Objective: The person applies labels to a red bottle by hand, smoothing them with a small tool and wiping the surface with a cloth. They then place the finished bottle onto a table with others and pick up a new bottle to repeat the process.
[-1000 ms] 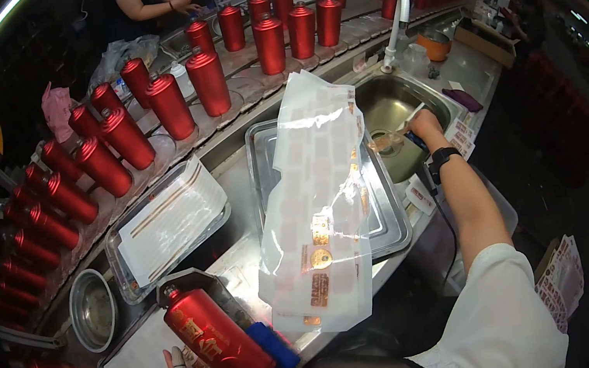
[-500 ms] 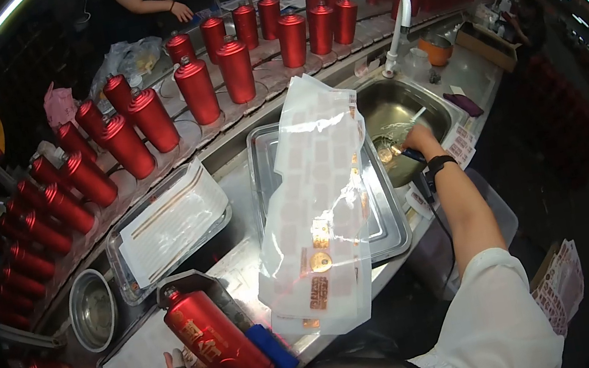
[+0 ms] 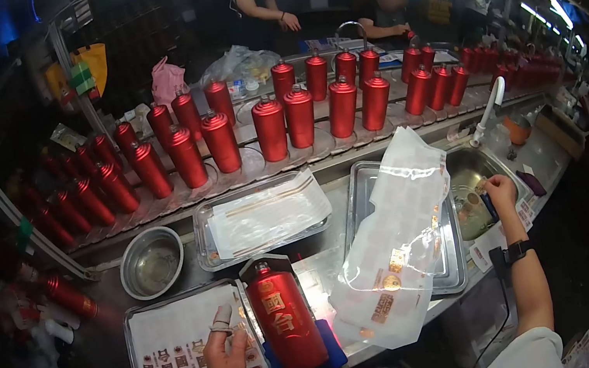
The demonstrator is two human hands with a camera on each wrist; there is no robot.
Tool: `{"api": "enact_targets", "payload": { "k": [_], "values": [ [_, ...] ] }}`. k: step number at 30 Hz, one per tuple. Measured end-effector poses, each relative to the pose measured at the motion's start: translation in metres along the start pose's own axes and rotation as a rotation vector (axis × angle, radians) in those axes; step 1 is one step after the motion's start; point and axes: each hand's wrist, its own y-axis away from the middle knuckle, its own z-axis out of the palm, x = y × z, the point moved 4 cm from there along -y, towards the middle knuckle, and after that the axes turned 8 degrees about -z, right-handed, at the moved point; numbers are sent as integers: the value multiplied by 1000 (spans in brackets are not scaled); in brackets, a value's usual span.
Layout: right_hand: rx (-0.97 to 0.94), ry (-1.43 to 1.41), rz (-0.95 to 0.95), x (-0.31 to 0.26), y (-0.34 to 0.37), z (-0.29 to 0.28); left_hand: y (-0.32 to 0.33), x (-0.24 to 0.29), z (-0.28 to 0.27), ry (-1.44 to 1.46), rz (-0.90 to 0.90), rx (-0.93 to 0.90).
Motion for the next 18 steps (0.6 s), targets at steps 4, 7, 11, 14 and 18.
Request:
{"api": "enact_targets", "payload": {
  "k": [4,7,11,14,18],
  "values": [
    [-4,-71,-52,-103,21,-37,-4,2,-1,123,-20,-11],
    [-27,-145,-169,-161,34,-52,-8,5,-5,212,-18,-23],
    [-88,-222,-360,-235,56,-66,-14,25,-8,363,-34,-61],
    [-157,-284,-443,-292,75,-79,-11,45,-7,386,-11,-108],
    [-412,-491,-400,-357,98,-91,-14,63,6,462,52,-227]
  ]
}}
